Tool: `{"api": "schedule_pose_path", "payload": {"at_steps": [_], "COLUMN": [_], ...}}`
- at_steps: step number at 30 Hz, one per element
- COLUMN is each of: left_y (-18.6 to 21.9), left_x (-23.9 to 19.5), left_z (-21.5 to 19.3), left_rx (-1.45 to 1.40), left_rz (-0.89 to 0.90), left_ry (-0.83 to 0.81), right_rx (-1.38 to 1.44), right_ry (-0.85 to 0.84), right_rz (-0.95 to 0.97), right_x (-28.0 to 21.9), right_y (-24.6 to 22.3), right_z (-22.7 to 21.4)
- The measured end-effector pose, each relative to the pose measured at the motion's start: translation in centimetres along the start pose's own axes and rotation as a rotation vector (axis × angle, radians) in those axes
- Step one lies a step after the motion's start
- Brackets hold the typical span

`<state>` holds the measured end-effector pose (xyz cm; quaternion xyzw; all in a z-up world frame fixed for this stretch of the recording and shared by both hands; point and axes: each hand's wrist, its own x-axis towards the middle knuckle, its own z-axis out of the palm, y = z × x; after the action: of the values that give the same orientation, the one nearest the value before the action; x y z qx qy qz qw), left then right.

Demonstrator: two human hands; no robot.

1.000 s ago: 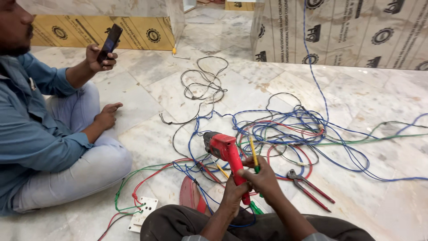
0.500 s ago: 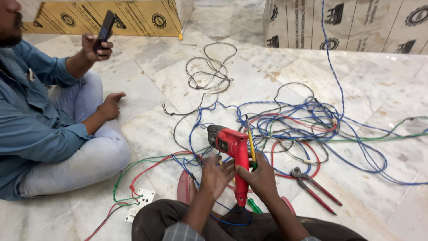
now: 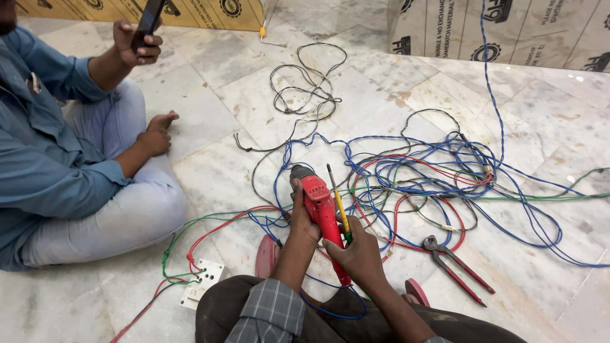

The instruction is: The person sits on the floor and uses a screwdriver to open the casing of a red electric drill. They then manipulate several colored wires connected to a switch plate, twisting and arranging them.

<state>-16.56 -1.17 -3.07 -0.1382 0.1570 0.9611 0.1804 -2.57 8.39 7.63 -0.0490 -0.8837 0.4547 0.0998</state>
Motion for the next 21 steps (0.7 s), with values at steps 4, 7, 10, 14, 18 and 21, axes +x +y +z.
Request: {"api": "schedule_pose_path", "payload": {"at_steps": [4,7,10,14,18,21], "left_y": [0.8,1.0,0.6,0.5,1.5,2.0], "left_x": [1.2,1.5,1.3,-0.8,-3.7,-5.4], "left_z": [-0.5,-0.9,-1.0,-0.2,1.9,3.4], "left_rx": [-0.048,-0.115,-0.087,-0.061,-0.017,0.057], "left_rz": [-0.004,-0.026,-0.03,0.014,0.027,0.088], "left_ry": [0.021,-0.017,-0.095,-0.09,-0.06,-0.084], "right_rx": [0.017,0.002,-0.148,-0.312,-0.436,-0.436], "right_ry": [-0.029,0.06,0.055,-0.001,0.016,-0.005], "right_rz": [0.093,-0.078,-0.147,0.036,-0.01,-0.034], "right_x": [-0.4,-2.7,-6.9,-10.9,-12.3,-12.8], "right_y": [-0.5,-1.0,-1.9,-4.4,-6.3,-6.9], "right_z": [0.3,-1.5,-5.2,-8.1,-8.7,-8.5]}}
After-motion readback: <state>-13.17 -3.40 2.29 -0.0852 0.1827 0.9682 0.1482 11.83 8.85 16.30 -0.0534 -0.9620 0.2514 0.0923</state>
